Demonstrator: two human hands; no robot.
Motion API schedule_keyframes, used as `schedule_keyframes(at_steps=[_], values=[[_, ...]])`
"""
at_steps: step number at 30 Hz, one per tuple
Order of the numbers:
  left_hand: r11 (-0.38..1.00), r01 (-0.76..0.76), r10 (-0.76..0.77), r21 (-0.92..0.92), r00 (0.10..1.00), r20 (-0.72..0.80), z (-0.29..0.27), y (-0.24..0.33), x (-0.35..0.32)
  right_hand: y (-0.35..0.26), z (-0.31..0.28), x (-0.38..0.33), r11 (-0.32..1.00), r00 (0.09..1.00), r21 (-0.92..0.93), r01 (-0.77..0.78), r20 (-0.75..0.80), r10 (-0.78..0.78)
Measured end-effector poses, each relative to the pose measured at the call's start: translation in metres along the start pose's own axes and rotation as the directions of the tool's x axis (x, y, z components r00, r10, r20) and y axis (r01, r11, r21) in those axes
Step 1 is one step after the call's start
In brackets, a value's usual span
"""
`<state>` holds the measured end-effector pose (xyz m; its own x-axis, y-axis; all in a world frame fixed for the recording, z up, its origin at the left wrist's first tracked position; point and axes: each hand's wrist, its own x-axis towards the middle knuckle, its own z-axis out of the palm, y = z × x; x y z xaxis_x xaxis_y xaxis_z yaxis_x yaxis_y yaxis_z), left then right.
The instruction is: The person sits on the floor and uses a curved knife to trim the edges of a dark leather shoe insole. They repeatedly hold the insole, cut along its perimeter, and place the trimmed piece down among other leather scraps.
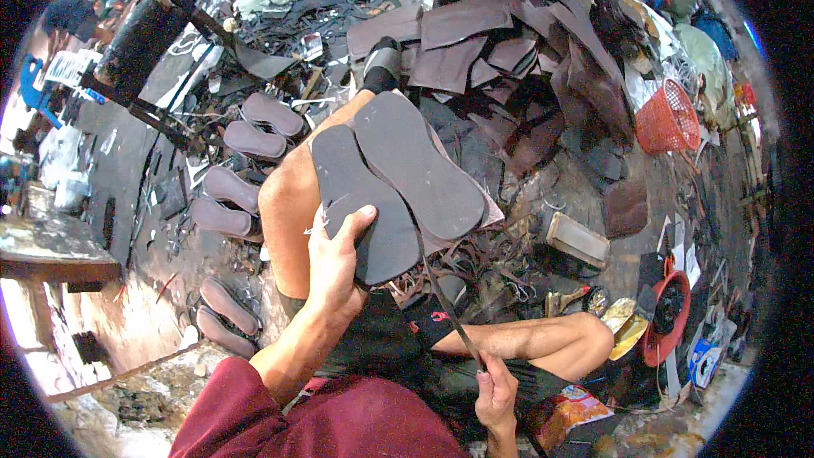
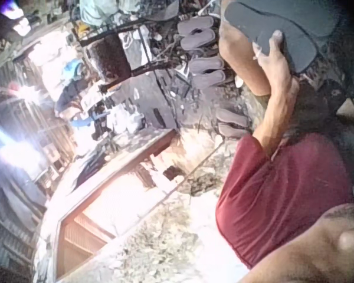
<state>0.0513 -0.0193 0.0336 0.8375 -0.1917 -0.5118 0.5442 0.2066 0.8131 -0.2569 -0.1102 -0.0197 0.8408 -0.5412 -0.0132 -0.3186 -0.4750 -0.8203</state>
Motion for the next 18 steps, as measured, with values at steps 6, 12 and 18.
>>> schedule_keyframes(at_steps=[6,12,18], values=[[1.000,-0.018,0.019,-0.018,1.000,0.022,-0.008,-0.007,0.000,-0.013,0.031,0.030,0.999,0.999,0.028,0.031,-0.038,-0.030],[0.998,-0.012,0.007,0.067,0.998,0.066,-0.017,-0.012,-0.001,-0.012,0.054,0.081,0.995,0.995,0.024,0.095,0.002,-0.095],[0.982,0.007,-0.026,0.189,0.995,0.096,-0.031,-0.013,-0.004,-0.007,0.054,0.116,0.992,0.988,0.027,0.127,0.082,-0.128]])
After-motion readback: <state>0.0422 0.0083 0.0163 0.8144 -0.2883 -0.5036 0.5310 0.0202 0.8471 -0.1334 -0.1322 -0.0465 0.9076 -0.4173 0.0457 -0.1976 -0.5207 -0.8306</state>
